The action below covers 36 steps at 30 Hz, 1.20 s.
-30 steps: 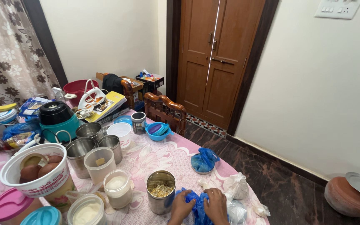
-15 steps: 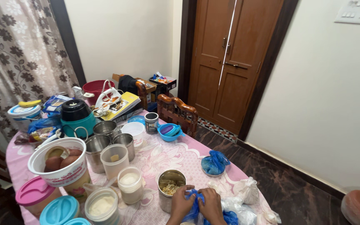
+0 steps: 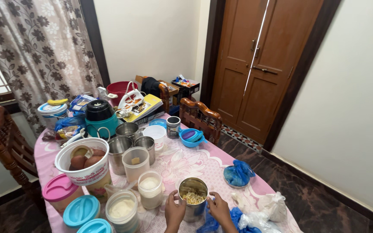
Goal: The person transfers dry food items from plastic bags into metal containers on a table, then closes the containers with lids. The person handles multiple containers and bags, pouring contents and securing lids.
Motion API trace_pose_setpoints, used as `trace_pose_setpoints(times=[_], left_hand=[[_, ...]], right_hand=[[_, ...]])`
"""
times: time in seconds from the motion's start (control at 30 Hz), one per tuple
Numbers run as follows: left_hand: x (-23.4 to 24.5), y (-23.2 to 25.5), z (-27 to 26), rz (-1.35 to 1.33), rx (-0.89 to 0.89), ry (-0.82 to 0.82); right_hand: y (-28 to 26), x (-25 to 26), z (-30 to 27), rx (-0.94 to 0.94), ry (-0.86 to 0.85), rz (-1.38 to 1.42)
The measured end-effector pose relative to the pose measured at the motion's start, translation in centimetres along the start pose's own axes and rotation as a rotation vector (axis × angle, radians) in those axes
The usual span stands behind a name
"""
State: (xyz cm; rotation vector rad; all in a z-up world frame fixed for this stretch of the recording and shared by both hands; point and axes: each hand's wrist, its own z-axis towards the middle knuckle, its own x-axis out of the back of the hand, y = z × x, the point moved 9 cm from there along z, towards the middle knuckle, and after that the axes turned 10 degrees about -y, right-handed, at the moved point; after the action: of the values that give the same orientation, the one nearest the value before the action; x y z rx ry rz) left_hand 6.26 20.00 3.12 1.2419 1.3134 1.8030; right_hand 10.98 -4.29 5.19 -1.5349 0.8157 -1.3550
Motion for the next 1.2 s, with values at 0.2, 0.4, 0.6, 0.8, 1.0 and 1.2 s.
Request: trace_pose_setpoints(times=[0.2, 0.4, 0.6, 0.8, 1.0, 1.2], left_hand=[[-0.6, -1.9, 1.2, -0.001, 0.076, -0.093], [-1.9, -2.7, 2.2, -0.077, 0.128, -0.168], [-2.3, -3.6, 3.8, -0.150, 0.147, -0.193], [-1.3, -3.0, 6.3, 0.031, 0.037, -0.113], [-0.2, -1.9, 8.7, 0.102, -0.011, -0.026], [-0.2, -2.0, 10.4, -0.017, -0.016, -0.009]], right_hand=[[1.7, -2.2, 1.5, -0.188, -0.151, 0.200], [3.7, -3.9, 2.5, -0.387, -0.255, 0.291], [4.1, -4.8, 4.3, -0.371, -0.245, 0.412], [4.2, -5.6, 7.3, -0.402, -0.228, 0.397], [3.4, -6.8, 11.1, -0.343, -0.234, 0.434], [2.8, -8.6, 13.7, -0.326, -0.238, 0.471]])
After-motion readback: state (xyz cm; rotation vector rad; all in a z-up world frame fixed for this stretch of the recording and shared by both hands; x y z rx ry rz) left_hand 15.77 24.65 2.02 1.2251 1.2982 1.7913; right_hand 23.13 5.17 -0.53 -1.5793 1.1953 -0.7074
